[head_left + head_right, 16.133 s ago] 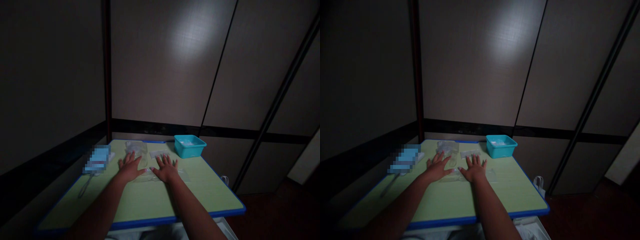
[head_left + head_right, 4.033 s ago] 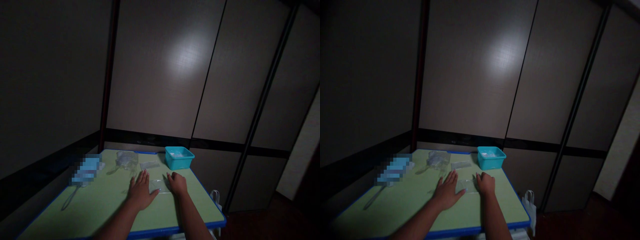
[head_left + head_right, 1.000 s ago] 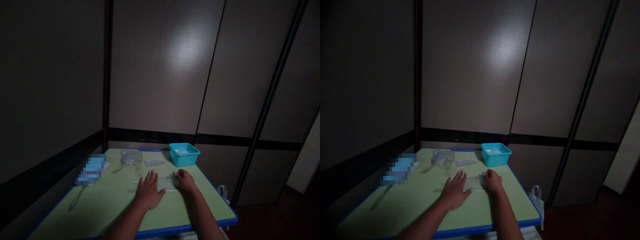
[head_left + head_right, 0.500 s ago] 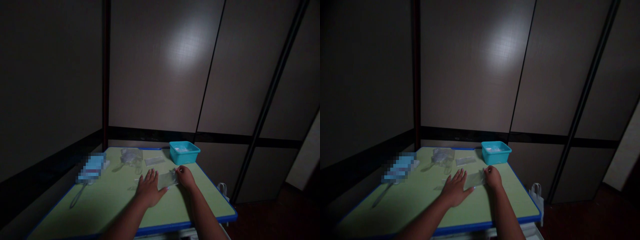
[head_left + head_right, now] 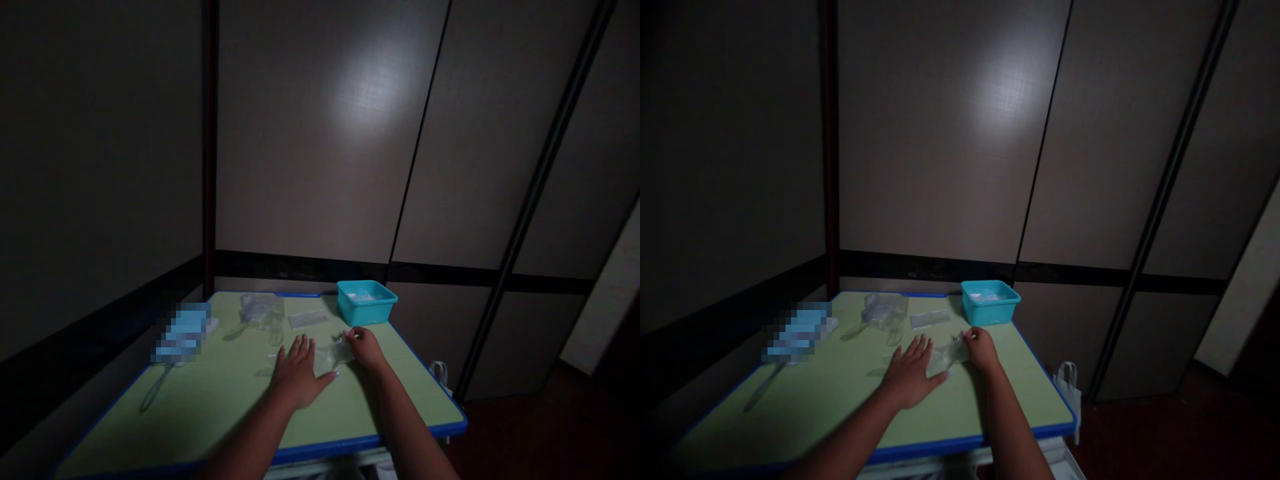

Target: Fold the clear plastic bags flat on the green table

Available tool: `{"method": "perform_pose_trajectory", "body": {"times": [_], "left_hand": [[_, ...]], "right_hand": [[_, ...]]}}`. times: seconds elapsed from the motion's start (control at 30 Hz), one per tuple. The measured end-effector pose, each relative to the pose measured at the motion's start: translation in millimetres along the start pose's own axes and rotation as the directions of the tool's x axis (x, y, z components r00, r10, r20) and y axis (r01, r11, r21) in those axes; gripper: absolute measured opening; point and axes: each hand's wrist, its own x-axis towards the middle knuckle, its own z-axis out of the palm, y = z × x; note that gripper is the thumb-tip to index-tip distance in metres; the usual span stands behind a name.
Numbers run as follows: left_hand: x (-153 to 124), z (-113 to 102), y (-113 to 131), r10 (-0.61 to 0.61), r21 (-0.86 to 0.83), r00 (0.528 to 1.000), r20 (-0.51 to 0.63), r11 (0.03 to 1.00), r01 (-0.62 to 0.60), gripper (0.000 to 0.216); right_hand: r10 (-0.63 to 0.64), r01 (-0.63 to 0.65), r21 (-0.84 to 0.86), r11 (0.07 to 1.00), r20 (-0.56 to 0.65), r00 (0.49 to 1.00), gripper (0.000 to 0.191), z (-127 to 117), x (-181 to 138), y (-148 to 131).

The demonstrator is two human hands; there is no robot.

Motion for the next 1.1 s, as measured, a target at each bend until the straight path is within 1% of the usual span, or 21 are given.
{"method": "perform_pose_trajectory", "body": {"times": [0.2, 0.43, 0.63, 0.77, 0.87, 1.0, 1.1], "left_hand": [[1, 1, -1, 0.005, -0.025, 1.000, -0.007, 1.000, -0.005, 0.093], [-1, -1, 0, -0.002, -0.067, 1.000, -0.019, 0.998, 0.000, 0.091], [-1, -1, 1, -0.002, -0.075, 1.000, -0.013, 0.997, 0.001, 0.094], [0, 0, 1, -0.008, -0.065, 1.000, -0.008, 0.998, 0.007, 0.091], [-1, -1, 1, -0.003, -0.067, 1.000, -0.012, 0.998, 0.002, 0.088], [-4, -4, 2, 0.008, -0.074, 0.999, -0.032, 0.997, -0.011, 0.084], [-6, -9, 2, 0.036, -0.075, 0.999, -0.024, 0.996, -0.038, 0.078]], "right_hand": [[0.055, -0.057, 0.087, 0.995, 0.034, 0.998, 0.026, 1, 5, -16], [0.094, -0.098, 0.120, 0.988, 0.038, 0.995, 0.025, -2, 8, -52], [0.089, -0.100, 0.149, 0.984, 0.083, 0.993, 0.022, 2, 8, -79], [0.083, -0.104, 0.182, 0.978, 0.121, 0.989, 0.019, 14, 10, -95], [0.096, -0.130, 0.202, 0.971, 0.168, 0.981, 0.019, 26, 12, -109], [0.141, -0.187, 0.199, 0.962, 0.225, 0.964, 0.018, 48, 12, -123], [0.153, -0.205, 0.179, 0.962, 0.266, 0.952, 0.018, 68, 11, -127]]}}
